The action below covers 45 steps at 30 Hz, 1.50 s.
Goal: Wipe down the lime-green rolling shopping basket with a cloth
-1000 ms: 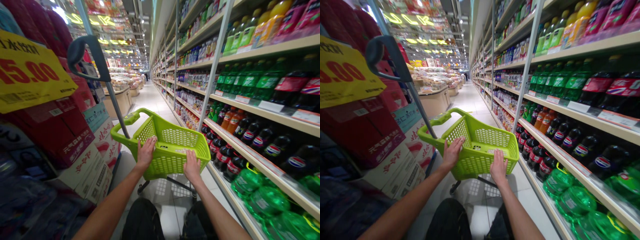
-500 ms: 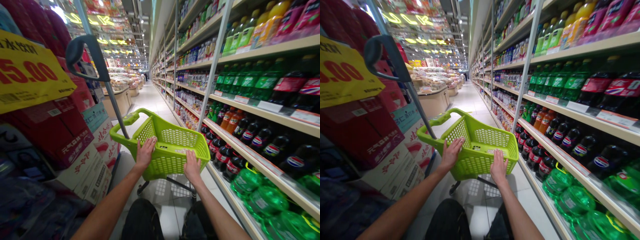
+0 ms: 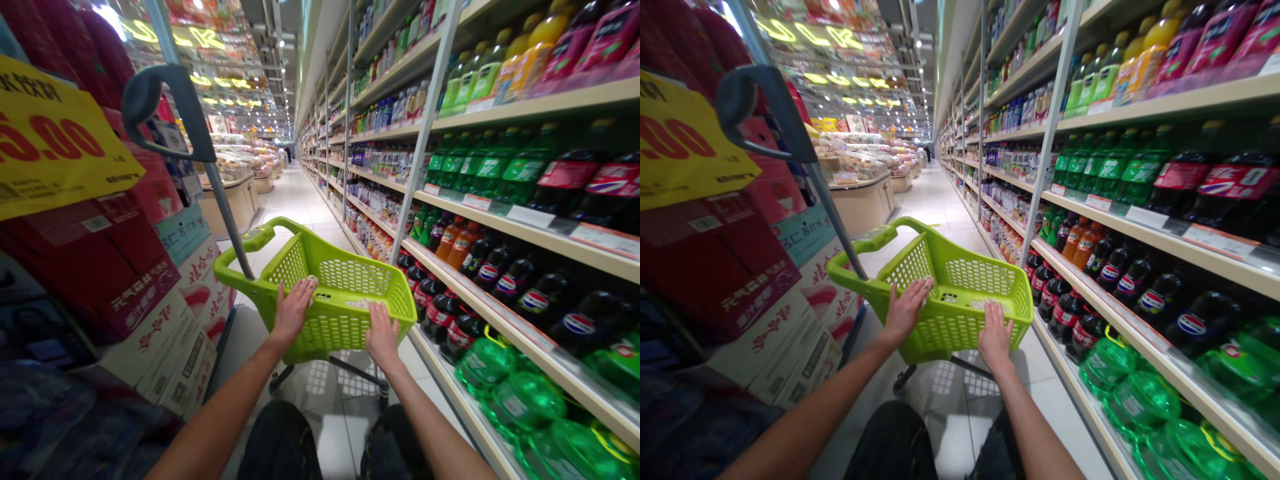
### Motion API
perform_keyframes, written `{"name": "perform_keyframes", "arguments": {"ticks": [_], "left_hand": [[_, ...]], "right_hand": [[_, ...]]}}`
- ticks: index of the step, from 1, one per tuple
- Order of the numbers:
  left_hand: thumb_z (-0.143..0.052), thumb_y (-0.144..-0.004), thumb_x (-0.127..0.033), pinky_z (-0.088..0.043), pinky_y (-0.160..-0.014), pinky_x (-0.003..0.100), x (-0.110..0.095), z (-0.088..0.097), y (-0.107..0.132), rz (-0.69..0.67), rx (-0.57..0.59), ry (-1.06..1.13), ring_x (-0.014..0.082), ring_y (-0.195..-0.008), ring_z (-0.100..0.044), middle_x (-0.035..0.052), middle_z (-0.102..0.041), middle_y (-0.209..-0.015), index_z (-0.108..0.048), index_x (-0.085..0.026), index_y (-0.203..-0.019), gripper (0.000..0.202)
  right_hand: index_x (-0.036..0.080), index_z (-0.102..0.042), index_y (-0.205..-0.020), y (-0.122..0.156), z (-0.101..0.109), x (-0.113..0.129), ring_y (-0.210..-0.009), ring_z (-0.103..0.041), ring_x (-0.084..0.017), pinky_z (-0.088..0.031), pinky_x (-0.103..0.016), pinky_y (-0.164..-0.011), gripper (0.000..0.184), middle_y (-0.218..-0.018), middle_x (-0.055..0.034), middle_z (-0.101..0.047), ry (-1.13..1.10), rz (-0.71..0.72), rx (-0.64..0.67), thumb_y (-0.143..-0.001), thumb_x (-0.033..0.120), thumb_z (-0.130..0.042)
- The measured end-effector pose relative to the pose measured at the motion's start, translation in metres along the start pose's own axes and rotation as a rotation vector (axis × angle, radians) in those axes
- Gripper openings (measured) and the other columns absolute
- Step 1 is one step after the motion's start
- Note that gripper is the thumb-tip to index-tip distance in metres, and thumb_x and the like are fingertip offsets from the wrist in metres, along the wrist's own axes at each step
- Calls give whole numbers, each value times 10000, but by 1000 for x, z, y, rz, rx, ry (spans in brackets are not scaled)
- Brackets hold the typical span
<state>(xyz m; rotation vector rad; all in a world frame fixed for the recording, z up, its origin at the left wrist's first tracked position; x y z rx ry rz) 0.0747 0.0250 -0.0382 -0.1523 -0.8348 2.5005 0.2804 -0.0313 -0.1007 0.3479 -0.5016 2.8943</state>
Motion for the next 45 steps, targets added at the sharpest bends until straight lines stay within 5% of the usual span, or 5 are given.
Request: {"name": "perform_keyframes", "arguments": {"ticks": [10, 20, 29, 38, 45], "left_hand": [[-334, -856, -173, -217, -1041, 411, -89, -43, -12, -182, 214, 203, 166, -1225, -360, 69, -423, -1322, -323, -193, -1297, 442], [-485, -776, -263, -101, -1038, 531, -12, -3, -2, -91, 282, -97, 256, -1235, -333, 99, -470, -1275, -444, -196, -1214, 445], [-338, -865, -293, -98, -1035, 531, -22, -12, -5, -17, 206, -31, 232, -1180, -398, 69, -532, -1214, -494, -211, -1170, 353], [-350, -856, -304, -93, -1038, 524, -27, -8, -3, -31, 194, -43, 234, -1199, -375, 78, -508, -1242, -470, -189, -1198, 380], [-359, -846, -306, -95, -1036, 529, -29, -7, -1, 2, 192, -37, 248, -1201, -372, 91, -511, -1237, -486, -185, -1186, 383]], "right_hand": [[134, -317, -1317, -2, 17, 15, -1295, -210, -223, -209, -498, -997, 544, -1383, -97, -313, -85, 65, -91, -774, 166, -338], [233, -469, -1182, -29, 4, 73, -1225, -342, -207, -193, -497, -996, 438, -1303, -83, -437, -205, 267, -64, -759, 123, -438], [207, -579, -1022, -2, 17, -84, -1187, -401, -191, -113, -494, -1009, 359, -1235, -77, -516, -24, 3, -333, -748, 78, -387], [176, -589, -1031, -8, 5, -22, -1188, -401, -140, -247, -363, -1009, 462, -1229, -65, -520, -228, 279, -303, -671, 16, -348], [95, -588, -999, -9, 26, -94, -887, -585, -199, -449, -315, -793, 399, -962, -108, -641, -551, -304, -471, -693, 146, -336]]}}
Point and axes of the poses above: each hand's wrist, its own y-axis away from the middle knuckle, its own z-axis out of the back of the hand, x = y × z, the point moved 3 cm from there along -y, towards the middle knuckle
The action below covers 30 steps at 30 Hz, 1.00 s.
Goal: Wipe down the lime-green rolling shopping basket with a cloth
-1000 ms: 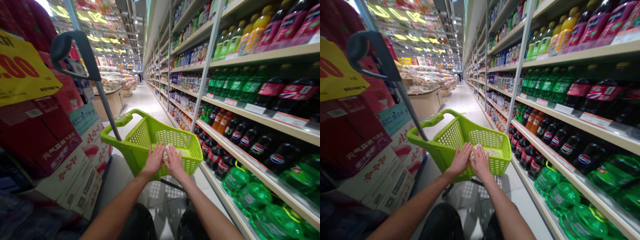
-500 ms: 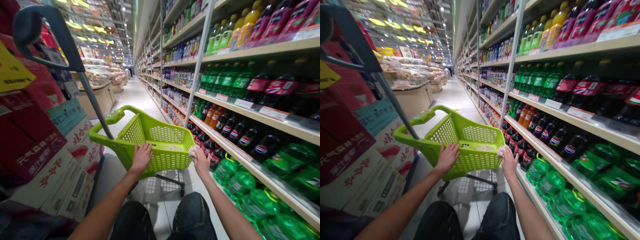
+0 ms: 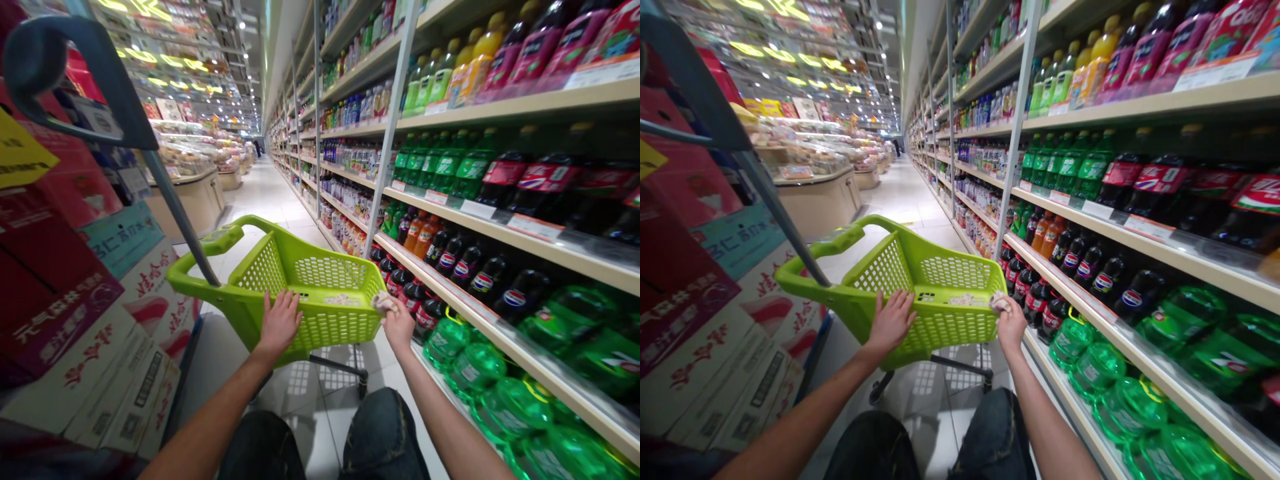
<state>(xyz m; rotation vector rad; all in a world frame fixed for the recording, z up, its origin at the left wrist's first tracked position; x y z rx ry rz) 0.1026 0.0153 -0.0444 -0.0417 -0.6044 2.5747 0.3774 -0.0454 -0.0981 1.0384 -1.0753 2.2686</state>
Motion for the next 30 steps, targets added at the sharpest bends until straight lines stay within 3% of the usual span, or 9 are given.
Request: {"name": "perform_keyframes", "arguments": {"ticks": [2, 4, 6, 9, 12, 14, 21, 25, 30], "left_hand": [[-360, -845, -306, -95, -1037, 528, 0, 0, 0, 0, -4, 5, 246, -1199, -374, 88, -512, -1235, -487, -190, -1185, 380], [-362, -845, -304, -95, -1039, 523, -1, 1, 0, -6, -1, 7, 242, -1197, -376, 82, -512, -1236, -485, -194, -1185, 378], [-366, -844, -302, -94, -1040, 522, -1, 2, 1, -10, 4, 4, 241, -1195, -378, 79, -513, -1236, -483, -197, -1187, 377], [-370, -844, -305, -93, -1039, 526, -1, 3, 2, -14, -1, -2, 245, -1196, -374, 84, -511, -1237, -479, -187, -1192, 383], [-376, -840, -307, -95, -1038, 529, -1, 3, 3, -15, -4, 1, 249, -1193, -377, 86, -515, -1231, -478, -181, -1193, 388], [-376, -839, -307, -94, -1038, 529, -1, 2, 3, -17, 0, 5, 248, -1190, -380, 85, -518, -1228, -478, -186, -1194, 389], [-378, -835, -305, -80, -1041, 528, -4, 1, 4, -40, -4, 13, 246, -1205, -364, 87, -506, -1242, -461, -191, -1213, 404], [-393, -828, -305, -78, -1042, 526, -11, 2, 4, -37, -2, 20, 249, -1212, -354, 90, -497, -1252, -461, -177, -1211, 409], [-415, -820, -309, -75, -1041, 530, -16, 5, 5, -15, 5, 23, 258, -1214, -349, 98, -488, -1260, -460, -159, -1210, 420]], "right_hand": [[92, -583, -1013, -4, -5, 7, -796, -595, -200, -465, -305, -730, 393, -863, -90, -654, -52, -74, 29, -711, 183, -349], [110, -605, -983, -4, -12, 18, -880, -572, -208, -442, -319, -793, 375, -933, -99, -636, 13, -19, 67, -707, 167, -357], [137, -616, -981, -2, -15, 25, -1048, -490, -227, -377, -358, -896, 374, -1124, -114, -557, 183, 67, 71, -697, 130, -372], [170, -539, -1135, 8, -15, 25, -1219, -322, -236, -274, -406, -978, 449, -1329, -98, -383, 414, 220, 88, -721, 98, -381], [192, -383, -1279, 21, -18, 24, -1286, -204, -216, -197, -426, -1018, 562, -1380, -69, -320, 515, 475, 230, -726, 92, -399], [181, -326, -1310, 24, -21, 21, -1293, -191, -227, -183, -454, -1020, 598, -1381, -78, -321, 555, 558, 307, -726, 131, -442], [149, -454, -1215, -8, -10, -15, -1246, -311, -209, -283, -421, -982, 488, -1291, -112, -446, 554, 536, 364, -730, 101, -447], [125, -530, -1138, -16, -2, -35, -1219, -354, -208, -316, -408, -975, 427, -1254, -117, -484, 460, 453, 290, -730, 102, -405], [127, -554, -1114, 7, -14, -14, -1164, -427, -163, -339, -355, -976, 442, -1194, -91, -542, 322, 365, 175, -735, 78, -330]]}}
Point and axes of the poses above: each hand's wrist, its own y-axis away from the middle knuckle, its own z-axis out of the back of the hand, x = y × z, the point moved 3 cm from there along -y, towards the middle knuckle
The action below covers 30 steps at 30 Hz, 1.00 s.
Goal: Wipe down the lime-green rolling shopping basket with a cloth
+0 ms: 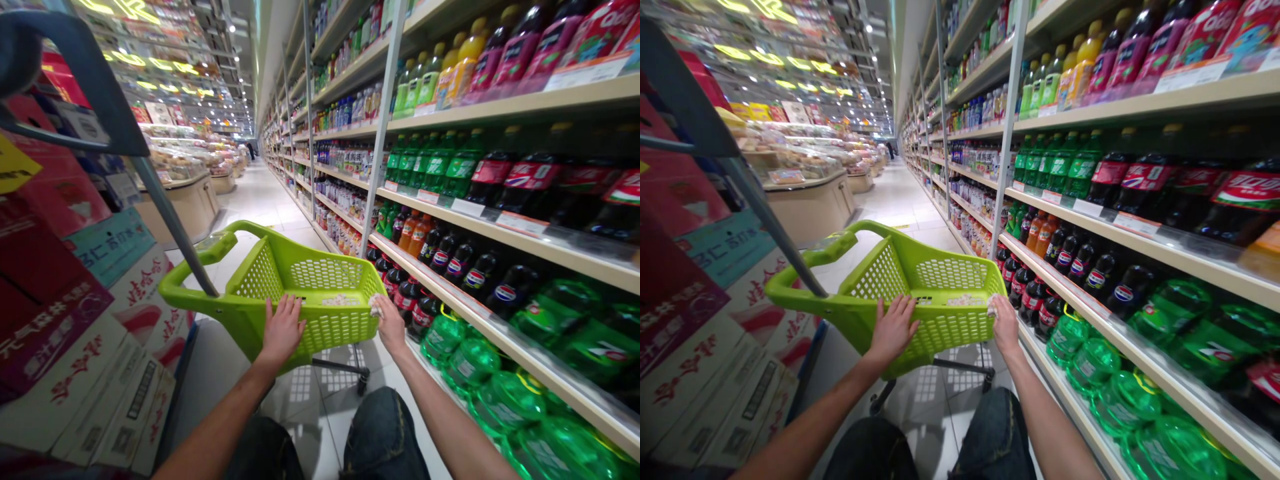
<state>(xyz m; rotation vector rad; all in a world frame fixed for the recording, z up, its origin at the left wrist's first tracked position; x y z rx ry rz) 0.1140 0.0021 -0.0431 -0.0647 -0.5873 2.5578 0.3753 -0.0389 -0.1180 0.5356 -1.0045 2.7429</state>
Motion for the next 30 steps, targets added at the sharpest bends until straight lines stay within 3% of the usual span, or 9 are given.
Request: {"name": "perform_keyframes", "arguments": {"ticks": [4, 10, 17, 19, 22, 24, 26, 30], "left_hand": [[-417, -818, -304, -74, -1042, 525, 2, 0, 1, -17, 2, -11, 257, -1220, -343, 98, -478, -1269, -447, -159, -1222, 430], [-410, -818, -308, -50, -1046, 523, 1, -2, 0, -9, 15, -29, 252, -1229, -331, 93, -468, -1280, -444, -161, -1229, 438], [-389, -823, -346, -60, -1045, 527, -4, -2, -2, -12, 51, -59, 249, -1255, -290, 90, -425, -1316, -410, -144, -1259, 481], [-375, -829, -347, -66, -1047, 523, -5, -1, -1, -30, 59, -70, 244, -1270, -265, 85, -402, -1333, -393, -143, -1271, 487], [-364, -834, -350, -63, -1045, 527, -8, 0, 0, -35, 70, -79, 242, -1282, -241, 87, -377, -1349, -379, -137, -1280, 495], [-358, -835, -355, -55, -1042, 536, -11, 0, -1, -26, 77, -79, 243, -1284, -236, 90, -369, -1353, -376, -137, -1281, 497], [-352, -836, -360, -50, -1040, 540, -14, 0, -2, -15, 82, -79, 244, -1285, -235, 94, -363, -1355, -376, -138, -1282, 498], [-344, -837, -371, -65, -1046, 525, -17, 0, -3, -31, 90, -79, 236, -1288, -230, 87, -353, -1362, -368, -141, -1287, 506]], "right_hand": [[188, -529, -1157, 3, 1, 21, -1190, -400, -144, -279, -361, -1010, 497, -1231, -42, -521, -3, 137, 69, -722, 49, -336], [156, -515, -1168, -1, 16, -24, -1207, -376, -227, -215, -480, -988, 471, -1234, -95, -514, 235, -119, 33, -732, 60, -366], [204, -484, -1197, 4, -14, 47, -1220, -361, -188, -175, -442, -1014, 537, -1263, -47, -492, 88, 221, 14, -711, 16, -356], [205, -501, -1180, 2, -8, 34, -1218, -363, -202, -166, -462, -1008, 508, -1253, -51, -502, 123, 174, 6, -723, 32, -361], [188, -539, -1138, -1, 10, -9, -1196, -384, -245, -170, -511, -981, 442, -1217, -85, -530, 218, -56, -61, -746, 76, -368], [183, -542, -1136, 0, 14, -18, -1192, -386, -256, -169, -523, -974, 440, -1208, -96, -536, 241, -118, -87, -747, 82, -364], [191, -530, -1150, 2, 7, 1, -1204, -374, -239, -171, -504, -982, 475, -1223, -82, -526, 206, -40, -80, -732, 54, -351], [225, -498, -1176, 7, -15, 62, -1237, -335, -186, -170, -449, -1002, 517, -1272, -40, -484, 91, 238, -38, -726, 23, -340]]}}
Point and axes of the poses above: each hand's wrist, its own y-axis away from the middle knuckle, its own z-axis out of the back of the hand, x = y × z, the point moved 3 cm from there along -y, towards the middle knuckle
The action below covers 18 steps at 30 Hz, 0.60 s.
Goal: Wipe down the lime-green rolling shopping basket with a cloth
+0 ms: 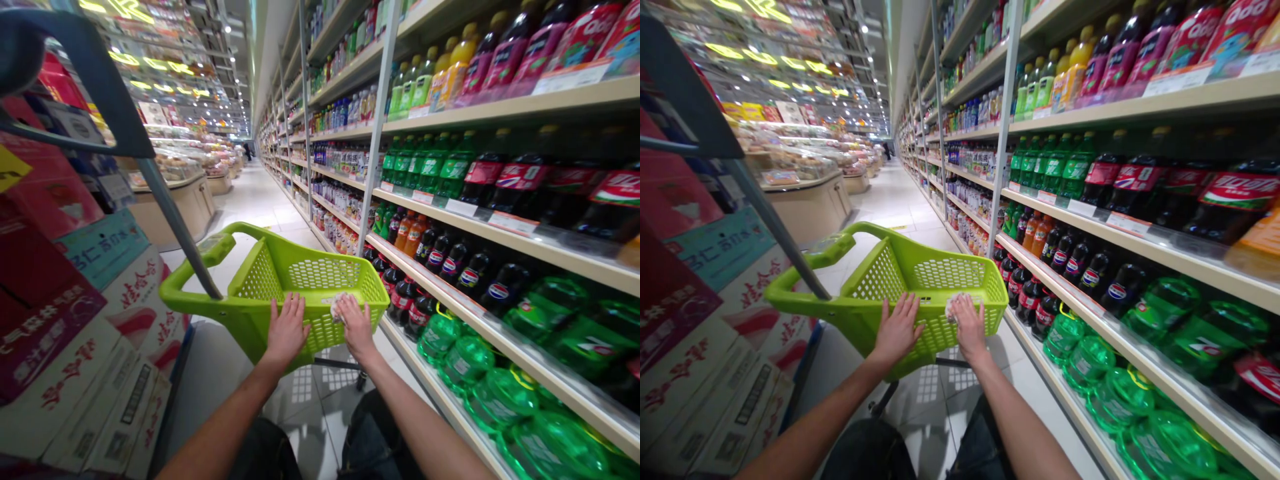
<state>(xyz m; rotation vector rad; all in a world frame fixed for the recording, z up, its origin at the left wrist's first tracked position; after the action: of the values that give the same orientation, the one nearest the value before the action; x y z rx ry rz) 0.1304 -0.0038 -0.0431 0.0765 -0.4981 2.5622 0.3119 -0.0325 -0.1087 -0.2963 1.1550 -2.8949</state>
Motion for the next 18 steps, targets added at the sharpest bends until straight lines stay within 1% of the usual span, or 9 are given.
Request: {"name": "perform_keyframes", "arguments": {"ticks": [1, 2, 3, 6, 8, 10, 12, 16, 18], "left_hand": [[-342, -837, -373, -71, -1048, 520, 0, 0, 0, -11, 2, 1, 232, -1291, -223, 82, -346, -1366, -362, -143, -1291, 509], [-341, -836, -376, -75, -1050, 515, -1, -1, 1, -20, 3, 3, 228, -1294, -215, 78, -336, -1372, -356, -143, -1294, 514], [-340, -835, -378, -77, -1051, 513, -1, -2, 1, -25, 4, 5, 226, -1297, -207, 76, -326, -1377, -349, -141, -1298, 520], [-343, -831, -377, -72, -1049, 521, -2, -4, 2, -26, 8, 5, 231, -1303, -189, 80, -308, -1385, -327, -130, -1309, 538], [-342, -830, -373, -68, -1048, 528, -4, -5, 1, -21, 10, 0, 236, -1306, -177, 82, -303, -1388, -322, -128, -1312, 541], [-338, -830, -370, -68, -1047, 527, -5, -5, 1, -20, 12, -4, 235, -1308, -172, 82, -295, -1391, -319, -127, -1313, 541], [-334, -830, -363, -71, -1050, 518, -5, -5, 0, -33, 15, -3, 227, -1310, -168, 79, -284, -1396, -312, -128, -1316, 541], [-342, -820, -342, -57, -1054, 511, -2, -6, 1, -71, 1, -16, 225, -1317, -142, 82, -260, -1405, -300, -118, -1321, 551], [-350, -811, -326, -40, -1055, 512, 0, -9, 3, -76, -20, -25, 226, -1321, -122, 85, -246, -1410, -295, -113, -1323, 557]], "right_hand": [[226, -501, -1173, -1, -1, 4, -1238, -333, -185, -169, -445, -1003, 510, -1270, -38, -486, -8, 27, -2, -730, 27, -343], [221, -504, -1169, 0, 0, 1, -1235, -337, -189, -171, -445, -1003, 501, -1263, -38, -493, -2, 23, -6, -733, 32, -345], [213, -510, -1165, 1, 2, -9, -1229, -345, -198, -173, -450, -1000, 492, -1253, -43, -503, 17, -13, -16, -735, 38, -347], [190, -518, -1162, 8, 13, -52, -1213, -364, -232, -173, -485, -988, 464, -1234, -73, -518, 110, -212, -66, -750, 66, -345], [184, -520, -1163, 14, 16, -70, -1210, -367, -233, -176, -487, -988, 449, -1236, -89, -514, 146, -267, -85, -765, 82, -339], [188, -516, -1168, 23, 13, -71, -1220, -356, -214, -182, -466, -997, 445, -1250, -87, -500, 146, -221, -65, -778, 83, -330], [194, -518, -1166, 38, 5, -68, -1226, -350, -204, -182, -453, -1003, 437, -1256, -81, -496, 144, -185, -28, -787, 83, -329], [197, -573, -1096, 78, -11, -75, -1154, -438, -231, -222, -455, -979, 420, -1183, -86, -558, 153, -252, 134, -758, 62, -363], [197, -569, -1103, 84, -8, -82, -1133, -459, -226, -248, -435, -968, 435, -1174, -82, -566, 144, -254, 163, -743, 55, -369]]}}
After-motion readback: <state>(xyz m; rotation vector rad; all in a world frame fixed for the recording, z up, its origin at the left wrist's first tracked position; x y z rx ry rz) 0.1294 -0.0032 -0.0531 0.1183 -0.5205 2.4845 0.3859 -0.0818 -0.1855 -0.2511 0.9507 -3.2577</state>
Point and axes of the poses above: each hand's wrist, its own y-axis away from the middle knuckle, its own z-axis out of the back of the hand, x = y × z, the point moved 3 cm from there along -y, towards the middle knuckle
